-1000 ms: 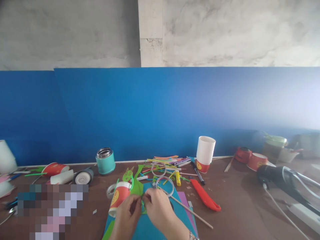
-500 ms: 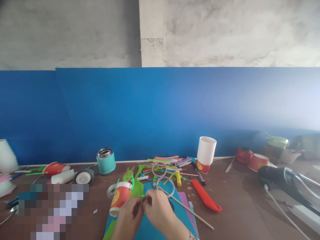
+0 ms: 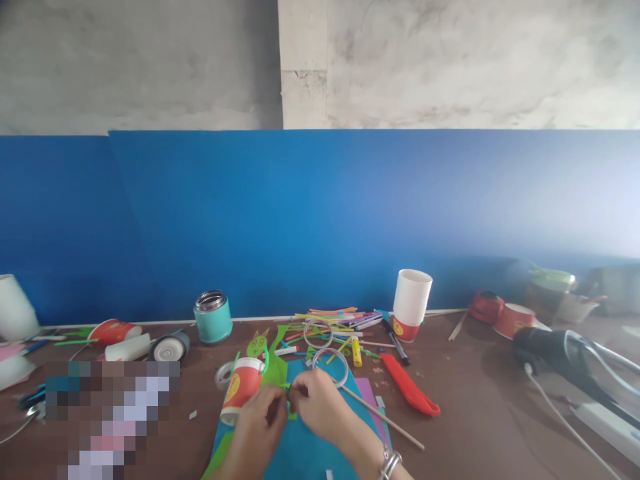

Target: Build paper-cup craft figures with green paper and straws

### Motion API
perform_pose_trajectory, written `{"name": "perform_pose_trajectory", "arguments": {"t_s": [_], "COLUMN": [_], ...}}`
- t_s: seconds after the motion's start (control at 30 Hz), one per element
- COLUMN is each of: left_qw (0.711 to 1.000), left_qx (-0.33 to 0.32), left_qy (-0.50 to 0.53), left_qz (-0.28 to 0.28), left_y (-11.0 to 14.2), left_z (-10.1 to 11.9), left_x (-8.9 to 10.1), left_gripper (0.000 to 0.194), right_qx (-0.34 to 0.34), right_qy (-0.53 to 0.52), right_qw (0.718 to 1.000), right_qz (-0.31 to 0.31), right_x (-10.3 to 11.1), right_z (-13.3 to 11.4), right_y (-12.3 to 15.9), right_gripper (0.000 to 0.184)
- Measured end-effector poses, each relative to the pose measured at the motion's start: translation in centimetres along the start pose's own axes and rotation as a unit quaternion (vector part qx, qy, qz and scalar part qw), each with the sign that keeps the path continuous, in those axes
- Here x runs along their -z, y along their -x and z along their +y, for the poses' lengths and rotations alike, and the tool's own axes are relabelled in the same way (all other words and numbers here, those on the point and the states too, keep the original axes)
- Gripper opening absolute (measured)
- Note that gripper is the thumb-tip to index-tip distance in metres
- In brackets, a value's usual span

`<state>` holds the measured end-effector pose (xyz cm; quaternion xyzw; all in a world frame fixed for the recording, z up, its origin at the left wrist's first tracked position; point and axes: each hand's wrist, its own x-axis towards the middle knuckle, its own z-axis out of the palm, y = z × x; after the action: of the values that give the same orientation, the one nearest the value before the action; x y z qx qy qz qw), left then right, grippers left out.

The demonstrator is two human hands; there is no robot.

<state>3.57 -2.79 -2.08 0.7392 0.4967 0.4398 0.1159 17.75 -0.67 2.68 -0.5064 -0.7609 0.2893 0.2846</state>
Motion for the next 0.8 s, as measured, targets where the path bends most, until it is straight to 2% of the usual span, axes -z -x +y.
{"name": "perform_pose_trajectory", "arguments": {"t_s": [0.1,0.3,0.6,0.8], "left_qw": [1.0,0.999,0.991,0.996], "left_qx": [-0.009,-0.024,0.079,0.058], "left_qy": [0.002,0.021,0.097,0.059], "left_qz": [-0.003,0.01,0.038,0.022], "left_y": [-0.1,-0.2,-0.3,-0.1], "left_z": [0.2,0.3,0.5,0.1], "left_x": [0.2,0.2,-0.1,-0.1], "left_gripper": [0.02,0.022,0.022,0.022], "right_qx": [-0.003,-0.042,-0.068,-0.05], "right_qy": [-0.042,-0.06,-0.087,-0.104], "right_qw": [0.999,0.997,0.994,0.993], "right_qz": [-0.013,0.018,0.019,-0.017], "right_x": [0.2,-0.2,0.0,0.1], "right_z": [0.1,0.1,1.2,1.0], "right_y": [-0.2,-0.6,-1.2,-0.8], "right_gripper": [0.021,0.017,0.018,0.023]}}
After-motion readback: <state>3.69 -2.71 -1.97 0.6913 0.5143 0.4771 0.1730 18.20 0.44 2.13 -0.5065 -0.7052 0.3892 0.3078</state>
